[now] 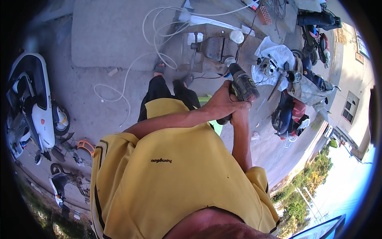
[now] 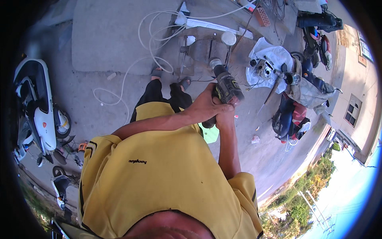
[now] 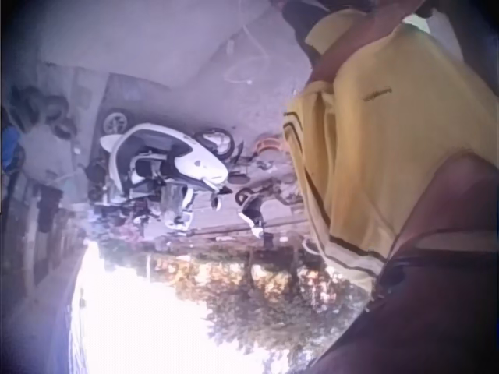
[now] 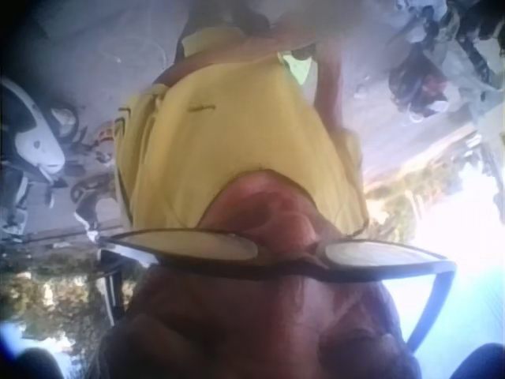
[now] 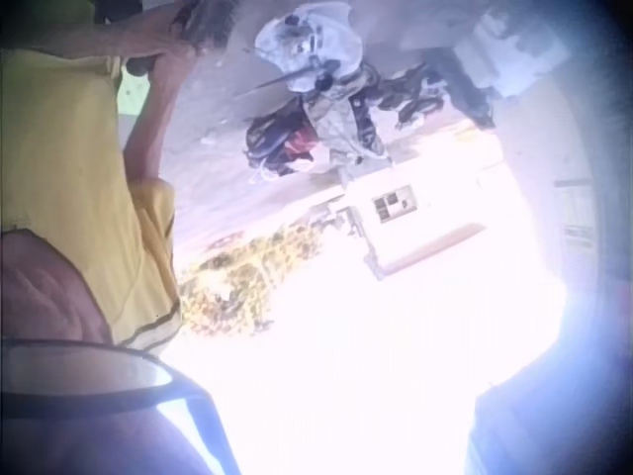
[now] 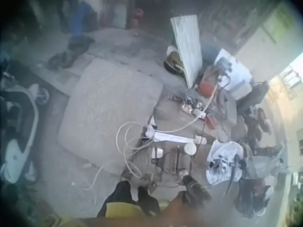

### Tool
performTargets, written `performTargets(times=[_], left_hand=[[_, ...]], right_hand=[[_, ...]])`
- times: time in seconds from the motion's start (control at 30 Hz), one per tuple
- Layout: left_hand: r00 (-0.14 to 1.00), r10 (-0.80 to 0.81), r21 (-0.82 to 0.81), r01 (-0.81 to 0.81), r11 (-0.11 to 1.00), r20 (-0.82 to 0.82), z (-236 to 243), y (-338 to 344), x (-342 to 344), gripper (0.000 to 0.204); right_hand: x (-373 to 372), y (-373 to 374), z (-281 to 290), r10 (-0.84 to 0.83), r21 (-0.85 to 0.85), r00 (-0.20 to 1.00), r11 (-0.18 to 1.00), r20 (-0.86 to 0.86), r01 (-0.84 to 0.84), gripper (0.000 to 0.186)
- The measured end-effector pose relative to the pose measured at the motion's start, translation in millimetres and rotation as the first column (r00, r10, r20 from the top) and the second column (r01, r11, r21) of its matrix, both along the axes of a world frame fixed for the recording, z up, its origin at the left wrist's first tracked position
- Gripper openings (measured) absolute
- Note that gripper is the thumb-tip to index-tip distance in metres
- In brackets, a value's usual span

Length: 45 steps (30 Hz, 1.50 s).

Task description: The person uses a cordless drill to bore a hole into a metal part clamped in a bench vise. They hold the drill with both hands, apply pressure, and drill through the metal piece.

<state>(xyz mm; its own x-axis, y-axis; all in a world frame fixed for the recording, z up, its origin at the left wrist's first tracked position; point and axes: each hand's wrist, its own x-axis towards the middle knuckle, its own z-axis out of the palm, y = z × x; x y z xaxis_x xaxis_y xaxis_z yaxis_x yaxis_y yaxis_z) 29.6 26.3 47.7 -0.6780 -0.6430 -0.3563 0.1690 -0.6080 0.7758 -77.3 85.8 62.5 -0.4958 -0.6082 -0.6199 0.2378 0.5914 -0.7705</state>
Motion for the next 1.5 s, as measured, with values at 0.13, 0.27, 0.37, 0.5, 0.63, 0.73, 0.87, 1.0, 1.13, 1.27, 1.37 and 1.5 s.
performTargets(times=[0.13, 0.27, 0.37, 0.5, 0.63, 0.73, 0.87, 1.0, 1.13, 1.27, 1.37, 1.5], left_hand=[[1.0, 0.016, 0.047, -0.016, 0.999, 0.008, 11, -11, 2, 0.087], [1.0, 0.008, 0.028, -0.009, 1.0, 0.024, 4, -7, -3, 0.086], [1.0, -0.014, 0.007, 0.014, 1.0, 0.015, 3, -7, 0, 0.086], [1.0, -0.005, -0.001, 0.005, 1.0, -0.01, -4, -5, 0, 0.086], [1.0, -0.026, 0.016, 0.026, 1.0, 0.002, 10, 1, 2, 0.086], [0.997, -0.071, -0.063, 0.07, 0.996, -0.008, 2, -21, 4, 0.089], [0.999, -0.047, -0.069, 0.047, 0.997, 0.002, 8, -10, 9, 0.091], [1.0, -0.03, 0.032, 0.03, 0.999, 0.002, 4, -17, 1, 0.085], [1.0, -0.024, 0.002, 0.024, 1.0, -0.021, 9, 4, 3, 0.084], [0.996, 0.041, -0.02, -0.043, 0.999, -0.082, -1, 9, -10, 0.084], [0.994, 0.048, 0.08, -0.041, 0.996, -0.094, 6, 3, -13, 0.087], [0.985, 0.124, 0.127, -0.108, 0.986, -0.121, 15, -4, -18, 0.091]], right_hand=[[2, -11, 18, 0.051, -0.001, 0.999, 0.999, -0.016, -0.051, 0.042], [10, -17, 26, 0.007, 0.034, 1.0, 0.999, -0.02, -0.006, 0.036], [12, -17, 29, 0.059, 0.027, 0.997, 0.998, -0.054, -0.058, 0.036], [10, -12, 23, -0.039, 0.047, 0.999, 0.998, -0.019, 0.039, 0.037], [15, -6, 35, 0.031, 0.083, 0.991, 0.996, -0.132, -0.02, 0.043], [4, -15, 15, 0.053, -0.014, 0.996, 0.998, -0.078, -0.054, 0.044], [13, 10, 26, -0.031, 0.052, 0.996, 0.998, -0.08, 0.035, 0.042], [-6, -5, 3, -0.009, 0.106, 1.0, 0.994, 0.003, 0.009, 0.043], [8, 0, 28, -0.011, 0.057, 0.998, 0.998, -0.058, 0.015, 0.039], [-2, -4, 30, 0.076, 0.103, 0.989, 0.993, -0.126, -0.063, 0.037], [-15, -8, 30, 0.117, 0.057, 0.991, 0.992, -0.067, -0.114, 0.037], [-15, -31, 56, 0.176, 0.23, 0.982, 0.961, -0.069, -0.156, 0.037]])
